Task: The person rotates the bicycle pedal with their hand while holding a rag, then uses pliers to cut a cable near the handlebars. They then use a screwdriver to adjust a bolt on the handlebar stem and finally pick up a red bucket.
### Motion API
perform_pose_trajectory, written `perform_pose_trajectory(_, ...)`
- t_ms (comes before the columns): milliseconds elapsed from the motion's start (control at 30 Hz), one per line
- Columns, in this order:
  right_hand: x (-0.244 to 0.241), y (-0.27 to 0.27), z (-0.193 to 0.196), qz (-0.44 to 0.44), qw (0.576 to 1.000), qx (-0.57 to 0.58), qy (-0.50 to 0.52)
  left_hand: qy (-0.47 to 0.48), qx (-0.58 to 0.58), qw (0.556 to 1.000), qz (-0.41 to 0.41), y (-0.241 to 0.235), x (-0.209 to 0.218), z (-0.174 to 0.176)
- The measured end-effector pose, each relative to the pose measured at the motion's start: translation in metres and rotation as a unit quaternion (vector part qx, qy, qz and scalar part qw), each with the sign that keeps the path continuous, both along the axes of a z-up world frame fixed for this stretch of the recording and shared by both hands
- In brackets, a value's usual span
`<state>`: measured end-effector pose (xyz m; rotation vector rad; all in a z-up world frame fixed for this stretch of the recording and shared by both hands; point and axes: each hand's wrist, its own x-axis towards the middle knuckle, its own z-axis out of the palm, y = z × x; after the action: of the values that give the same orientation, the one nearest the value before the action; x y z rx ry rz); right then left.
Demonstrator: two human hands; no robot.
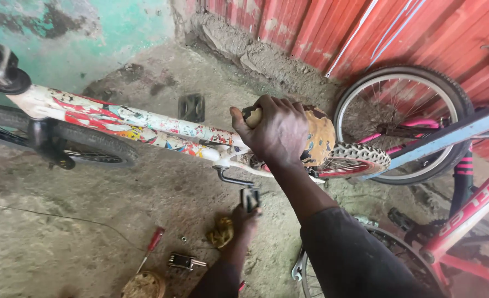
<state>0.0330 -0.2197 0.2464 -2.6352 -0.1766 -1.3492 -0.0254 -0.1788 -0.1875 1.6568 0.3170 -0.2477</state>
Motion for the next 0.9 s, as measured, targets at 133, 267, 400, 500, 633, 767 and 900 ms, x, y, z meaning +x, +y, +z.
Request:
perform_pose_trajectory(133,0.011,-0.006,-0.003,0.008,1.000,-0.003,0.016,0.004,0.206,0.978,-0.019,0.076,0.019,0.034)
perform_pose_trajectory(267,0.028,-0.012,-0.007,-0.004,1.000,0.017,0.007,-0.107,0.371,0.914,0.127,0.161,0.043,0.009)
perform_pose_trajectory(400,0.036,-0.009,-0.003,-0.001,0.999,0.039,0.010,-0.018,0.248,0.960,0.130,0.213,0.023,0.122)
perform_pose_trajectory(500,0.029,0.000,0.009,-0.060,0.993,0.019,0.099,0.012,-0.124,0.992,0.031,0.168,0.002,0.213)
perform_pose_trajectory(633,0.021,-0.002,0.007,-0.049,0.997,0.018,0.062,0.099,-0.293,0.950,0.032,0.040,-0.023,0.175)
perform_pose_trajectory(767,0.020,-0.009,-0.010,-0.005,1.000,0.019,0.016,0.143,0.049,0.987,0.061,0.011,0.006,0.057)
perform_pose_trajectory(900,0.017,-0.015,-0.011,-0.006,1.000,0.003,-0.004,0.142,0.265,0.954,-0.002,0.090,0.021,0.133)
